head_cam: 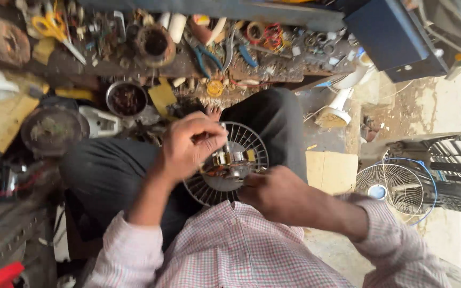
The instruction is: The person sits cross-legged and winds copper wire by hand around a small motor armature held in the lap. The wire is fed from a spool and wrapped tightly in successive turns around the armature slots.
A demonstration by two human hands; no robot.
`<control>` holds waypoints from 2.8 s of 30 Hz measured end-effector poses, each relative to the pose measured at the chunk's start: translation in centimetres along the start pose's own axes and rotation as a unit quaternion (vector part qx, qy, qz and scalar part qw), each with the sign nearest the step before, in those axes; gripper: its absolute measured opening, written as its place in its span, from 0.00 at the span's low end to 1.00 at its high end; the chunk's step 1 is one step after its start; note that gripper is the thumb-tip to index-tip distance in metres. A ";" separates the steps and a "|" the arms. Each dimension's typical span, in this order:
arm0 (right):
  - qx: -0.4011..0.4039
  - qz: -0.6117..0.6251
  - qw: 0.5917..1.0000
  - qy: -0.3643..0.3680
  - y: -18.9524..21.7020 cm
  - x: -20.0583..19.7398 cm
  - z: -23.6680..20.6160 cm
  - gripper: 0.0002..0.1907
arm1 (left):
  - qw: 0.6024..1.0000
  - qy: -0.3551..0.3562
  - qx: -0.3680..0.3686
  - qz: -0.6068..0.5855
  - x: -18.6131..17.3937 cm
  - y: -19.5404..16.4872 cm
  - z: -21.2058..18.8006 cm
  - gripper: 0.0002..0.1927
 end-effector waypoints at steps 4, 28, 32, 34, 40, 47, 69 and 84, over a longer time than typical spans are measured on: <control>-0.024 -0.056 0.982 -0.181 -5.1 -0.7 -1.6 0.11 | 0.897 -0.044 0.241 0.368 3.6 -3.0 -6.8 0.10; 0.138 0.119 0.945 -0.271 -13.2 1.9 0.9 0.05 | 0.967 -0.191 0.069 -0.152 1.5 3.1 -5.4 0.04; 0.051 -0.110 0.964 -0.235 -7.9 -0.9 3.0 0.04 | 0.991 -0.013 -0.021 0.133 1.3 4.1 1.3 0.09; 0.051 0.023 0.976 -0.209 -4.0 -2.0 3.0 0.08 | 0.984 0.129 0.036 0.119 1.7 2.4 2.2 0.04; 0.000 0.045 0.990 -0.134 -2.4 -1.3 -0.8 0.14 | 0.934 -0.097 0.240 0.245 1.9 -2.3 -5.5 0.03; 0.128 0.006 0.946 -0.299 -12.6 -0.4 2.6 0.04 | 0.988 -0.149 0.038 0.008 1.1 2.6 -3.3 0.07; 0.053 -0.088 0.958 -0.266 -7.3 -0.9 2.2 0.06 | 0.985 0.066 -0.077 0.139 1.4 3.1 2.1 0.09; 0.150 0.083 0.935 -0.309 -12.5 0.3 2.1 0.05 | 0.990 -0.132 -0.053 -0.002 1.6 3.1 -2.7 0.07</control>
Point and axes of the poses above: each hand's wrist, its own z-axis towards the middle knuckle, its own x-axis out of the palm, y = z × x, the point moved 6 cm from there along z, towards the middle knuckle, and after that the axes turned 9 degrees about -y, right-handed, at the moved point
